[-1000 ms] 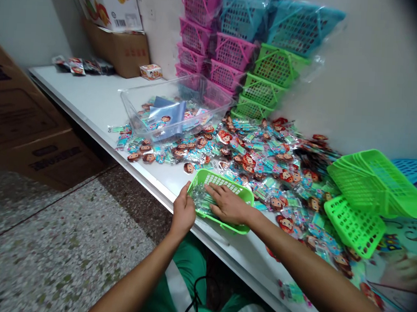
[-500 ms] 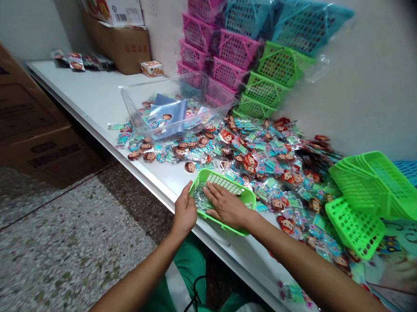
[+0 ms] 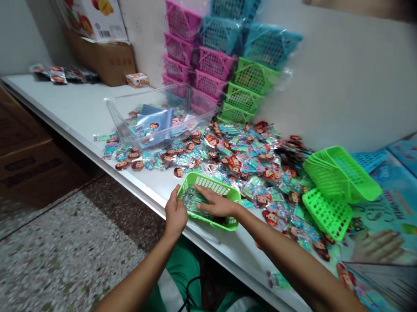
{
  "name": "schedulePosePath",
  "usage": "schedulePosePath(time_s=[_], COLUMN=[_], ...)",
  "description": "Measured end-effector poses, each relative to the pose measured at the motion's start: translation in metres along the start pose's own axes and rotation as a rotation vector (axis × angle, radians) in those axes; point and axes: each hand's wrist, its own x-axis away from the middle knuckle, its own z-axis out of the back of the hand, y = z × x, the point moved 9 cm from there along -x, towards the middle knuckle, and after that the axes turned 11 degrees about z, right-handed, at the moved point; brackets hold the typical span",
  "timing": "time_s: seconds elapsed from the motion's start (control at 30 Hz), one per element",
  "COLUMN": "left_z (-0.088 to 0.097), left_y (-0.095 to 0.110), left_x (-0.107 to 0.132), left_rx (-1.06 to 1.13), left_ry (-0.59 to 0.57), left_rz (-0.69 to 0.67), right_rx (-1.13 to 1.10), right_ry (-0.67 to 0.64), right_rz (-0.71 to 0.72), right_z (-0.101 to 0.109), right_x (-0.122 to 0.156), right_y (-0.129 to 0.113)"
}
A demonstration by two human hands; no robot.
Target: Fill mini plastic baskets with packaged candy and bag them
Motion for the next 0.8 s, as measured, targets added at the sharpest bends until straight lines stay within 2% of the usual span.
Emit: schedulePosePath(time_s=[0.1, 0.17, 0.23, 0.3, 0.37, 0.43, 0.5, 0.6, 0.67, 0.8], left_z=[0.002, 0.008, 0.016, 0.028, 0.039, 0.046, 0.048, 0.047, 0.044, 0.038], left_y=[0.001, 0.001, -0.002, -0.004, -0.005, -0.004, -0.002, 0.0, 0.001, 0.012], left_x=[0.001, -0.001, -0.007, -0.016, -0.025, -0.031, -0.033, -0.031, -0.033, -0.038], left_rx=[0.001, -0.005, -0.017, -0.029, -0.042, -0.062, -0.089, -0.125, -0.144, -0.176], left_ry=[0.024, 0.043, 0.07, 0.109, 0.16, 0.197, 0.218, 0.229, 0.206, 0.18], left_rz=[-0.012, -0.012, -0.001, 0.008, 0.012, 0.011, -0.003, -0.044, -0.067, -0.086], right_rx=[-0.054, 0.038, 0.166, 0.299, 0.391, 0.422, 0.431, 0.51, 0.563, 0.596], right_ry=[0.367, 0.61, 0.721, 0.683, 0.593, 0.528, 0.476, 0.331, 0.268, 0.274], right_rz=[0.006, 0.036, -0.019, -0.181, -0.33, -0.384, -0.364, -0.324, -0.316, -0.303], right_z=[0.041, 0.068, 0.085, 0.092, 0.094, 0.091, 0.082, 0.063, 0.053, 0.051], right_x=[0.01, 0.034, 0.067, 0.099, 0.124, 0.136, 0.131, 0.113, 0.11, 0.136], right_y=[-0.011, -0.022, -0.019, 0.005, 0.039, 0.069, 0.09, 0.103, 0.105, 0.098])
